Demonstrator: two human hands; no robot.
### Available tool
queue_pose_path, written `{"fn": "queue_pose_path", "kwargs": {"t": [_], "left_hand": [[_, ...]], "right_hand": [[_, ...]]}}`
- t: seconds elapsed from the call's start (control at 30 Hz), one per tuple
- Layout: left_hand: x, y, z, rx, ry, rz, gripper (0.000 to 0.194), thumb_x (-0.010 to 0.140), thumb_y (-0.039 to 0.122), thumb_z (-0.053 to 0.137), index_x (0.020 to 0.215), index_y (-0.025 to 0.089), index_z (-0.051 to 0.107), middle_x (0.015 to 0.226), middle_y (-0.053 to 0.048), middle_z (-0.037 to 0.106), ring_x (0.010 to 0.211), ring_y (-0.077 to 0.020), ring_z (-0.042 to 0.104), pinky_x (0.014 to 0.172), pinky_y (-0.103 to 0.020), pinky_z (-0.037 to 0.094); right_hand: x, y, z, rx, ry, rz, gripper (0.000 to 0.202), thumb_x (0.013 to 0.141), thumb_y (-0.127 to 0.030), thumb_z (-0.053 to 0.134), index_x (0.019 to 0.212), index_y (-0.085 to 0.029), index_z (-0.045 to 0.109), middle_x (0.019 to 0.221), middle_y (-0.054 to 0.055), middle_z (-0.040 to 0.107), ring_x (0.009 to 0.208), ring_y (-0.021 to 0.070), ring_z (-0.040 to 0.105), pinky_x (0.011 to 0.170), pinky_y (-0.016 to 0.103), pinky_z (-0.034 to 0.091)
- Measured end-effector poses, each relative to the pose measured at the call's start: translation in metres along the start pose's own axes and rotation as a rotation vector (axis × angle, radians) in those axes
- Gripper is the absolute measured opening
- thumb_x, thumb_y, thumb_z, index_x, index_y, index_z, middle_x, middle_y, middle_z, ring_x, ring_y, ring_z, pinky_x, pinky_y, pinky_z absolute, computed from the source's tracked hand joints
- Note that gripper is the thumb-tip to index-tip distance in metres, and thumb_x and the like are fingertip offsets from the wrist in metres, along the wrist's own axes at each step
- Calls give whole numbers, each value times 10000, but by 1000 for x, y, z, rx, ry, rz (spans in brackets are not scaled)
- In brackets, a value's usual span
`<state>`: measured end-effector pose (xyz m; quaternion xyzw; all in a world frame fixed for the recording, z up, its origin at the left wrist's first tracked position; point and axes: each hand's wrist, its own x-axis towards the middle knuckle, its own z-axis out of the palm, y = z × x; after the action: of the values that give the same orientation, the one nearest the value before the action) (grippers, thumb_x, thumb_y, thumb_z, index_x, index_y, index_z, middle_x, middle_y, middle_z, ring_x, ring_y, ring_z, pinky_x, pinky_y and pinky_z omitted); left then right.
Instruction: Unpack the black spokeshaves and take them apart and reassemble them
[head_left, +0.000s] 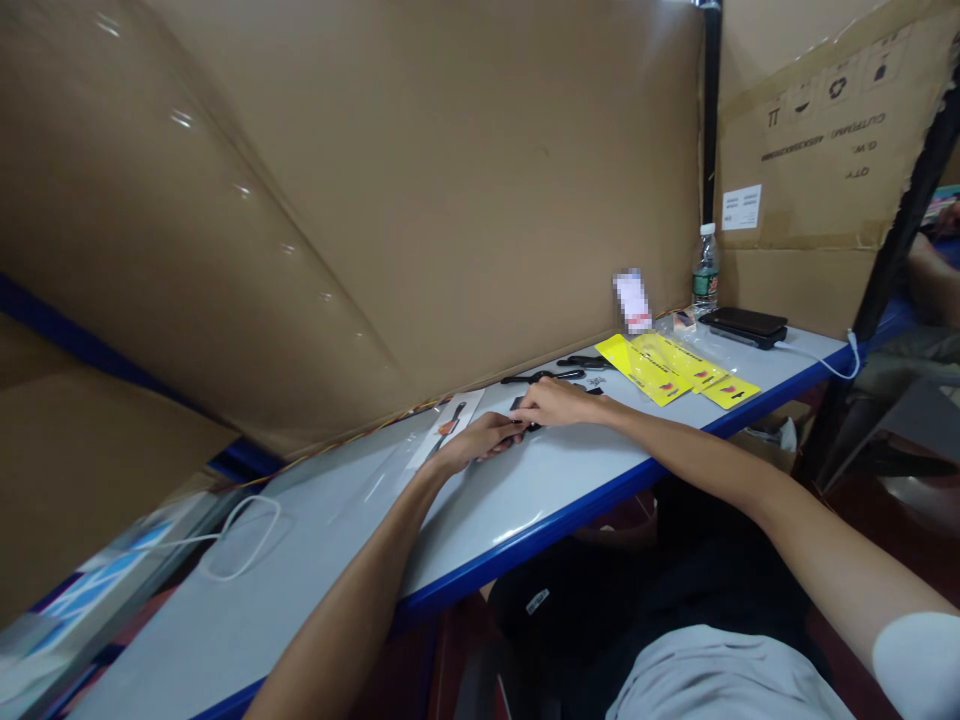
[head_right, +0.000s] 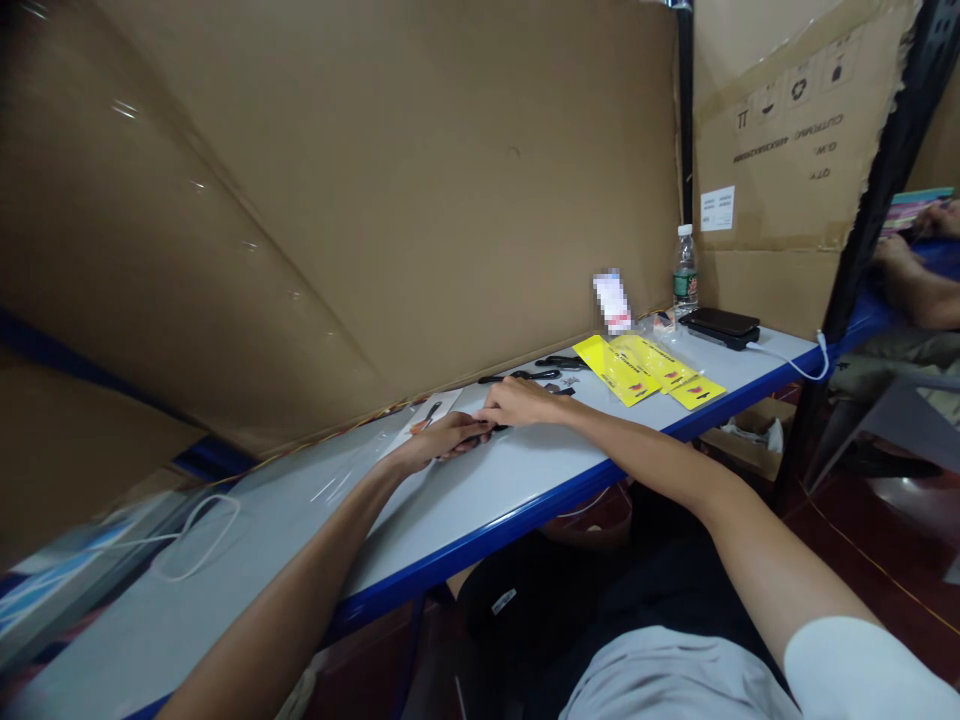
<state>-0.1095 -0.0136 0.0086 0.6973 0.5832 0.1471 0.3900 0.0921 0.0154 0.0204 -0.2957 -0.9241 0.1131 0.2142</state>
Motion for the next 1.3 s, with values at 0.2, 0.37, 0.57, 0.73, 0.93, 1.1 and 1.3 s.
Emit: {"fn": "queue_pose_path", "kwargs": {"t": [0.2,0.37,0.57,0.73,0.93,1.1,1.3], "left_hand": [[2,-2,-1,9,5,-3,425,786,602,638,730,187,566,527,65,373,435,-79,273,425,-237,162],[2,-2,-1,9,1,-13,445,777,621,649,729,187,560,530,67,369,440,-79,272,431,-239,154],[3,-4,-1,1,-4,1,503,744,681,663,737,189,561,529,75,362,442,-77,267,431,-241,154],[4,-5,-1,4,-6,-9,503,734,681,662,745,187,565,524,78,368,446,-75,263,435,-238,148],[2,-3,-1,10,6,-7,535,716,708,673,734,185,556,520,79,365,448,-74,262,437,-239,158],[3,-3,0,7,7,-5,532,712,704,669,741,182,565,527,75,376,447,-76,274,434,-242,161],[3,-3,-1,6,2,-15,502,722,680,664,734,188,571,523,75,381,441,-78,274,437,-241,153]], "right_hand": [[-1,0,1,-144,55,54,371,1018,-391,552,906,-141,803,890,124,772,743,160,619,613,267,259],[-1,1,0,-78,0,43,395,1008,-407,563,844,-134,796,783,88,747,658,135,578,602,256,271],[-1,0,-2,-70,8,28,371,1020,-397,549,925,-153,812,818,79,750,695,143,593,626,255,292],[-4,-2,-3,-196,32,98,356,1021,-399,561,1009,-136,801,973,147,770,801,185,646,653,268,299],[-4,-6,-6,-51,-57,8,373,1022,-368,544,878,-142,803,773,74,733,641,130,564,598,257,267],[-3,-5,-5,-59,-16,13,363,1022,-375,546,922,-145,808,814,77,745,672,126,572,618,250,279],[-5,-3,-5,-167,-7,67,369,1017,-400,560,942,-143,813,903,121,772,741,160,628,625,263,284]]}}
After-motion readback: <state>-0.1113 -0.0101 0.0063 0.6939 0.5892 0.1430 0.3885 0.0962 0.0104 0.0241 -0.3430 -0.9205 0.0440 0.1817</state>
